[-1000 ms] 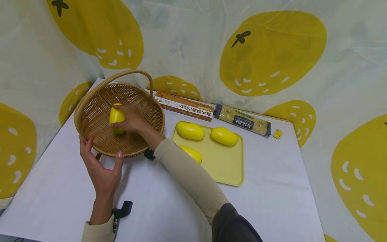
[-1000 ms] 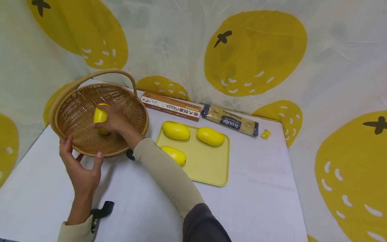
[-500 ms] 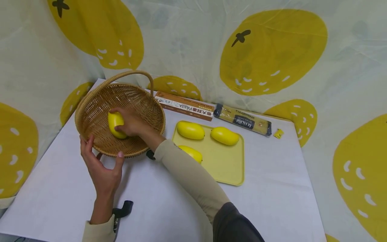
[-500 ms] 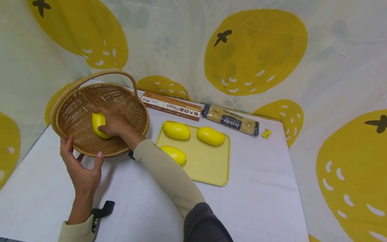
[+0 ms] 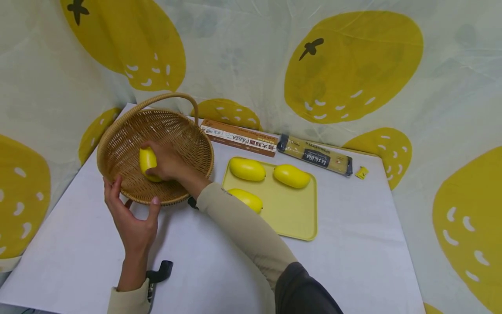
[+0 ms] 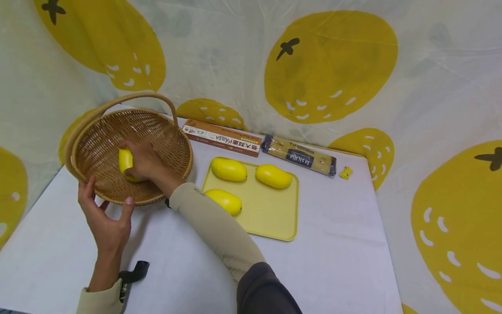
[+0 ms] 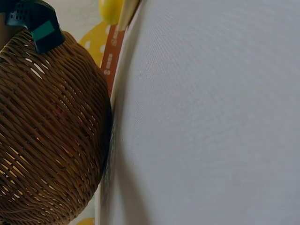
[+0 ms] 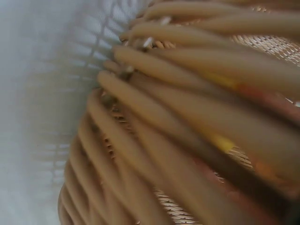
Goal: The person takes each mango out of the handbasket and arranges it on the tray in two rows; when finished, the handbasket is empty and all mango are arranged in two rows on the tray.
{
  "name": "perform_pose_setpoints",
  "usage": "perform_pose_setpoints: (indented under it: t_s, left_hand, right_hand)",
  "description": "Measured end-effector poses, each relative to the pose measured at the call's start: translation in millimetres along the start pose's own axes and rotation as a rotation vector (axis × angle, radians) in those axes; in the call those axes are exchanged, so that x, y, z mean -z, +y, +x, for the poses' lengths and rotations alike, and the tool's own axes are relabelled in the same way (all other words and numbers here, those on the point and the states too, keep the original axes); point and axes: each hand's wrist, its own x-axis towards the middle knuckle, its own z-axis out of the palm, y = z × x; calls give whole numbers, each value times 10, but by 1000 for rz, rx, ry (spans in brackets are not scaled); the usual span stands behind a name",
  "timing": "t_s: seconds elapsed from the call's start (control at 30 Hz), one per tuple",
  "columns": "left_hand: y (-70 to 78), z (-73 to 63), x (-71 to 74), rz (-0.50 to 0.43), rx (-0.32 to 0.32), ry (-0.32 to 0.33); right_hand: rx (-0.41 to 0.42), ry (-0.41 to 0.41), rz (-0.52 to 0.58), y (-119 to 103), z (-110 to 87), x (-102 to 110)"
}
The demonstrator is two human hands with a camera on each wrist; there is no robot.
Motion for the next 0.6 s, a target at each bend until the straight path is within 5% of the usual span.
perform_pose_setpoints:
  t_s: [0.33,0.6]
  left_hand:
    - [5,-6,-9,-15,7,0]
    - [-1,-1,9,-2,13,-2]
  right_hand:
    - [-17,13,13,-5,-22,-2]
    - [56,16,64,25,-73,55]
